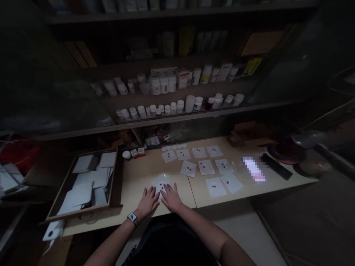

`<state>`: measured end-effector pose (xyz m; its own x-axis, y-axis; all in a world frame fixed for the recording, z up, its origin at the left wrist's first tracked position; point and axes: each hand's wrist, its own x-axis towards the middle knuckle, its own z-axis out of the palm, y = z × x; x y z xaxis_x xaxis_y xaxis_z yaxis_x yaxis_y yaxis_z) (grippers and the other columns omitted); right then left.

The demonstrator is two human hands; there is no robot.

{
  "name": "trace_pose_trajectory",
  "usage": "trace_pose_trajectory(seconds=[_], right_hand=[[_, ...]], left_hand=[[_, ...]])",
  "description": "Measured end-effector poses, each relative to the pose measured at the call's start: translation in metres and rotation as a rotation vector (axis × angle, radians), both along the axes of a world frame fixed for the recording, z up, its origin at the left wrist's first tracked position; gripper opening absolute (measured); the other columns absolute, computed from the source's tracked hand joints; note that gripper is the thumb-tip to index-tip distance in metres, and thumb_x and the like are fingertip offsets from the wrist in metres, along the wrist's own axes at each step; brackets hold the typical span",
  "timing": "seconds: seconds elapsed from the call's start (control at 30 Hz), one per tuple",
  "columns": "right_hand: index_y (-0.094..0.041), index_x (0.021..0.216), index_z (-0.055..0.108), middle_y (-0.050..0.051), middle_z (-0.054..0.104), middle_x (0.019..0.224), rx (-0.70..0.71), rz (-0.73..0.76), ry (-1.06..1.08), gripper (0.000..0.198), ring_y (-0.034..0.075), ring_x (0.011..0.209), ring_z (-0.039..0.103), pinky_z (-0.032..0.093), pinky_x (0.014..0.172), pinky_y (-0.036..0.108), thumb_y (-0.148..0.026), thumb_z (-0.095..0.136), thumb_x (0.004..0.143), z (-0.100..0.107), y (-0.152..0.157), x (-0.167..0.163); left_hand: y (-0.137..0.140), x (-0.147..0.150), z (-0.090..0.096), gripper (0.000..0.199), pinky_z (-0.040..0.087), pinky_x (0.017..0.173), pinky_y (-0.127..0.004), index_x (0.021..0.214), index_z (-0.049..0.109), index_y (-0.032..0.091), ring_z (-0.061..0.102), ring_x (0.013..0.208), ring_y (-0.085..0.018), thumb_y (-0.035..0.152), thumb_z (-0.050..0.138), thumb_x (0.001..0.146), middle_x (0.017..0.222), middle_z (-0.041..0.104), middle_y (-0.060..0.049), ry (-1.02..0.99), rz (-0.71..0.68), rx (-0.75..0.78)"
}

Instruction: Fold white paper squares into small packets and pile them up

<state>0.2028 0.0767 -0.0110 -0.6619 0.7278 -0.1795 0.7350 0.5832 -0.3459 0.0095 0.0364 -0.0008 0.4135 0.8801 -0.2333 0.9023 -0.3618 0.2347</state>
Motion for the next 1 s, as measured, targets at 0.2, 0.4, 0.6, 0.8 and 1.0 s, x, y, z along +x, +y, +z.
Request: trace_pose_trajectory(seconds=[0.2,0.4,0.6,0.8,1.0], right_hand=[[-0.027,0.135,0.046,0.013,0.042,0.143,0.008,0.021,0.035,0.046,0.031,0.131,0.035,0.008,0.107,0.064,-0.044,0.040,0.094,0.004,0.005,0.001],[-0.024,0.133,0.050,0.012,0.050,0.136,0.032,-0.027,0.118,0.042,0.026,0.130,0.037,0.005,0.110,0.059,-0.036,0.037,0.095,0.004,0.011,0.009],[-0.022,0.135,0.047,0.013,0.045,0.141,0.004,0.022,0.124,0.046,0.027,0.134,0.031,0.003,0.110,0.058,-0.039,0.038,0.094,0.002,0.010,0.007],[-0.018,0.130,0.053,0.013,0.052,0.132,-0.001,-0.018,0.117,0.041,0.025,0.125,0.040,0.017,0.110,0.049,-0.032,0.040,0.093,0.009,0.021,-0.006],[-0.013,0.127,0.053,0.015,0.053,0.129,-0.035,-0.050,0.071,0.039,0.026,0.118,0.045,0.031,0.102,0.038,-0.027,0.045,0.091,0.018,0.040,-0.030]], left_hand=[[0.002,0.010,0.002,0.037,0.027,0.106,-0.052,0.125,0.052,0.018,0.034,0.132,-0.031,0.031,0.045,0.092,0.139,0.043,-0.017,-0.049,0.103,-0.005],[0.006,0.016,0.010,0.030,0.031,0.104,-0.049,0.117,0.057,0.017,0.038,0.128,-0.031,0.030,0.047,0.090,0.134,0.046,-0.017,-0.043,0.131,-0.010],[0.003,0.019,0.006,0.035,0.029,0.105,-0.050,0.121,0.054,0.017,0.034,0.131,-0.032,0.031,0.049,0.090,0.137,0.042,-0.018,-0.062,0.148,-0.028],[0.001,0.023,0.009,0.036,0.027,0.106,-0.050,0.123,0.053,0.016,0.033,0.132,-0.031,0.031,0.047,0.090,0.138,0.041,-0.019,-0.061,0.185,-0.054],[0.002,0.023,0.013,0.040,0.027,0.106,-0.051,0.128,0.050,0.018,0.034,0.131,-0.031,0.030,0.049,0.090,0.137,0.042,-0.018,-0.037,0.184,-0.060]])
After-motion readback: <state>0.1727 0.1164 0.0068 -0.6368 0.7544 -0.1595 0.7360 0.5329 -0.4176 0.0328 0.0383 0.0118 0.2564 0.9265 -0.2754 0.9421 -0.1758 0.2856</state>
